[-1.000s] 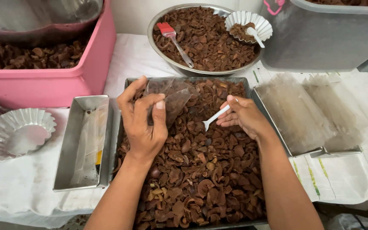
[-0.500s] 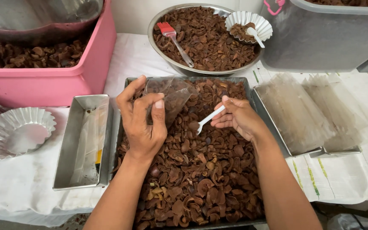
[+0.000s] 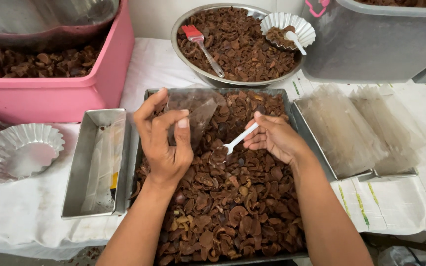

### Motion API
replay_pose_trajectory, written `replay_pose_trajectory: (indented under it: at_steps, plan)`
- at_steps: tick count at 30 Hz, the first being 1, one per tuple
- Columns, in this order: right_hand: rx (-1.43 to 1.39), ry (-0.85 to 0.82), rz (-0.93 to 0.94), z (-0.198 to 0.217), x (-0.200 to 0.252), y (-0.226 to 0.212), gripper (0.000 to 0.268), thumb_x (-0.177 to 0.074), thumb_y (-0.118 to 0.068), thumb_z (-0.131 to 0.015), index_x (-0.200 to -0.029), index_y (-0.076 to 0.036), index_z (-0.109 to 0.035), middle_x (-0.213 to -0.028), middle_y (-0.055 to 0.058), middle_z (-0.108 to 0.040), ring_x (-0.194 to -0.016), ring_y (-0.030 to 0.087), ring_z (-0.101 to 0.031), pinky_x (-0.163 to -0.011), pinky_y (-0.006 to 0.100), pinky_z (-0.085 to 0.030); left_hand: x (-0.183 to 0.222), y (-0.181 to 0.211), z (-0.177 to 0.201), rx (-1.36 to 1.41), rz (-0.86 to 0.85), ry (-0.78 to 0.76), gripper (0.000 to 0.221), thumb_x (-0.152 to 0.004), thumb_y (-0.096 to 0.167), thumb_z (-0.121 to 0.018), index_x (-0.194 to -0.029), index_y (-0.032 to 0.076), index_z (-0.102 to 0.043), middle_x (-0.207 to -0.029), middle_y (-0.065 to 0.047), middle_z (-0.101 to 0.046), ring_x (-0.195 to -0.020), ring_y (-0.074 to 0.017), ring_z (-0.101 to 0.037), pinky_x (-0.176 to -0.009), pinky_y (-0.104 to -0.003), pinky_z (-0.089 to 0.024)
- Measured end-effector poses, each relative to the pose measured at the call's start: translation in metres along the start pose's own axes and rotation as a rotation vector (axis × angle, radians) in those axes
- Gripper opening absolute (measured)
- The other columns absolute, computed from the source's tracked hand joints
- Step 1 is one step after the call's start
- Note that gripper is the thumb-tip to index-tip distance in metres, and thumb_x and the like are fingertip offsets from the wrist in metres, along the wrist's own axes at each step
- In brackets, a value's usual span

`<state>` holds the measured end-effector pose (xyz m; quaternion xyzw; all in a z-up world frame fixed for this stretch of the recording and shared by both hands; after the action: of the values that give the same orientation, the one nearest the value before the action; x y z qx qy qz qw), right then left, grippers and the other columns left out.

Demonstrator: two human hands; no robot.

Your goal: Packaging dried plant material into small plastic bags using a spoon and a plastic cup as a funnel

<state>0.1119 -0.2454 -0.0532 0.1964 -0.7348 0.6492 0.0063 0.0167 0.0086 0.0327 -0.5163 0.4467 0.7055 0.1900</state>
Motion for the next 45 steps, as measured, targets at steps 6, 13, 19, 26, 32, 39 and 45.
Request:
replay_pose_trajectory:
  at_steps: [6,13,19,26,32,39,45]
  plan:
    - [-0.033,-0.013,0.07,0.008,0.012,-0.018,0.045,-0.11,-0.032,-0.045,-0.108,0.008,-0.066,-0.081,0.023,-0.073,-0.067,0.028,-0.076,-0.06,0.038,-0.066,-0.001,0.002,0.001,0.034,0.015,0.01,0.011,-0.111,0.018,-0.052,-0.11,0.014,-0.062,-0.143,-0.009,-0.043,-0.131,-0.0337,-0.055,-0.114,-0.046,-0.046]
    - [-0.092,-0.016,0.261,0.014,0.037,-0.07,0.045,-0.114,-0.033,-0.042,-0.104,0.004,-0.065,-0.082,0.022,-0.075,-0.068,0.026,-0.077,-0.059,0.035,-0.067,0.003,-0.002,-0.003,0.014,-0.036,-0.017,0.012,-0.109,0.017,-0.05,-0.103,0.012,-0.059,-0.14,-0.014,-0.044,-0.13,-0.0372,-0.052,-0.113,-0.05,-0.044]
    - [0.028,-0.011,0.381,-0.015,0.053,-0.137,0.048,-0.117,-0.032,-0.031,-0.107,0.002,-0.064,-0.082,0.019,-0.073,-0.07,0.02,-0.078,-0.063,0.03,-0.07,0.004,-0.001,-0.004,0.003,-0.046,-0.017,0.014,-0.111,0.019,-0.048,-0.105,0.017,-0.06,-0.145,-0.006,-0.04,-0.134,-0.0359,-0.049,-0.116,-0.052,-0.041]
    - [0.301,0.145,0.379,-0.097,0.065,-0.174,0.039,-0.108,-0.036,-0.043,-0.103,-0.002,-0.062,-0.077,0.015,-0.071,-0.064,0.021,-0.074,-0.057,0.022,-0.063,0.003,0.002,-0.002,-0.061,-0.112,0.01,0.014,-0.105,0.012,-0.057,-0.104,0.002,-0.067,-0.138,-0.022,-0.048,-0.131,-0.0343,-0.051,-0.11,-0.045,-0.05]
    - [0.888,0.023,1.258,-0.107,0.111,-0.162,0.034,-0.114,-0.015,-0.038,-0.107,0.01,-0.059,-0.086,0.02,-0.071,-0.07,0.022,-0.077,-0.053,0.021,-0.063,0.002,0.001,0.0,-0.066,-0.102,0.011,0.016,-0.106,0.013,-0.056,-0.105,0.002,-0.068,-0.139,-0.022,-0.048,-0.131,-0.0349,-0.051,-0.111,-0.046,-0.051]
    - [0.519,0.461,0.891,-0.005,0.083,-0.113,0.047,-0.119,-0.038,-0.031,-0.104,0.0,-0.054,-0.077,0.015,-0.064,-0.058,0.021,-0.067,-0.049,0.024,-0.05,0.001,0.001,0.0,-0.035,-0.102,0.022,0.017,-0.106,0.011,-0.054,-0.104,-0.001,-0.066,-0.137,-0.023,-0.046,-0.132,-0.0354,-0.053,-0.112,-0.046,-0.053]
    - [0.509,0.277,0.658,0.015,0.025,-0.046,0.043,-0.115,-0.029,-0.039,-0.1,0.003,-0.064,-0.076,0.025,-0.07,-0.056,0.028,-0.071,-0.052,0.036,-0.06,0.004,-0.012,-0.001,-0.052,-0.091,-0.001,0.011,-0.106,0.016,-0.055,-0.102,0.011,-0.063,-0.142,-0.016,-0.047,-0.13,-0.037,-0.054,-0.114,-0.048,-0.044]
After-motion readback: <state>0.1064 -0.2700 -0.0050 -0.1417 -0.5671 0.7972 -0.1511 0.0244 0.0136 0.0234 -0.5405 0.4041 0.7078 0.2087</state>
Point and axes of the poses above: each hand's wrist, its own x-axis away from the middle knuckle, its own z-axis out of the back of the hand, y = z × x, the point moved 4 cm from there along -x, towards the middle knuckle
